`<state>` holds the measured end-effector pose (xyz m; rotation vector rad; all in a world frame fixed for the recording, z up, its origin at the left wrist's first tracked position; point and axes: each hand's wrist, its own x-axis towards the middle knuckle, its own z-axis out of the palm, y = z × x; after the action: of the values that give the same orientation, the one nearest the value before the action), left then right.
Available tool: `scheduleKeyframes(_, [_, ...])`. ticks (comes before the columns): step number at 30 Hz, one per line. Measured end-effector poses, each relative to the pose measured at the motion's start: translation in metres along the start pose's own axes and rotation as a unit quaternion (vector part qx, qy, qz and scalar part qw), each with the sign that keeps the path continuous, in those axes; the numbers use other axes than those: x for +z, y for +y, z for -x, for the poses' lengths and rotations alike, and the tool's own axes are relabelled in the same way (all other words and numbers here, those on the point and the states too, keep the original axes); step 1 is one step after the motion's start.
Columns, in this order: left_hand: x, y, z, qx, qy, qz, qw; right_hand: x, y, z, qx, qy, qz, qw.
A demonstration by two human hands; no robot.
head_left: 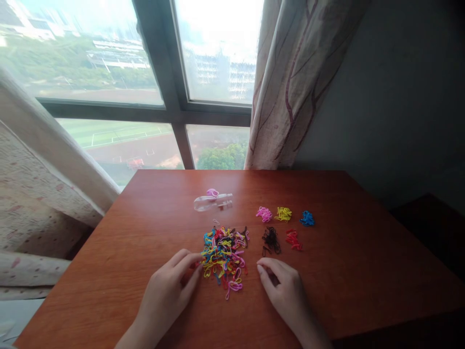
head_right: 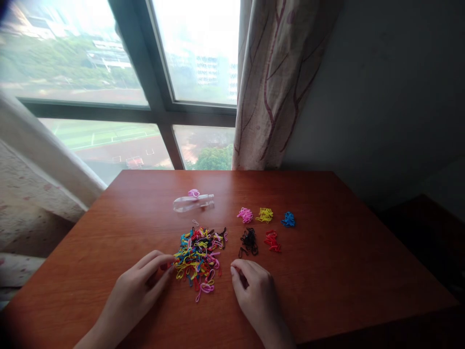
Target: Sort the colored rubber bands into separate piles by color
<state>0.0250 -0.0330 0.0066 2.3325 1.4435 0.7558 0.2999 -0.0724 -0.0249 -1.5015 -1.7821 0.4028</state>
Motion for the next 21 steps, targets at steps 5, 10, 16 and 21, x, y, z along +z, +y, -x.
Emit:
scheduleKeyframes(5, [0.0025,-0.0030,0.0041,-0.003,-0.015,-0.016,1.000,0.0000,-0.0002,0.0000,0.004,-0.008,0.003,1.000])
scheduleKeyframes(10, [0.0045,-0.0046,0.0047,0.011,-0.011,-0.037,0.999,0.0007,0.0011,-0.0001,-0.002,-0.003,0.005,1.000])
scheduleKeyframes(16, [0.0033,-0.0020,0.0035,0.011,-0.008,-0.025,1.000,0.0010,0.0016,0.0004,0.007,-0.009,-0.004,1.000])
scheduleKeyframes(21, [-0.0025,0.0038,0.0013,-0.009,0.003,0.054,0.998,0.0007,0.0017,0.0011,0.008,-0.010,-0.006,1.000])
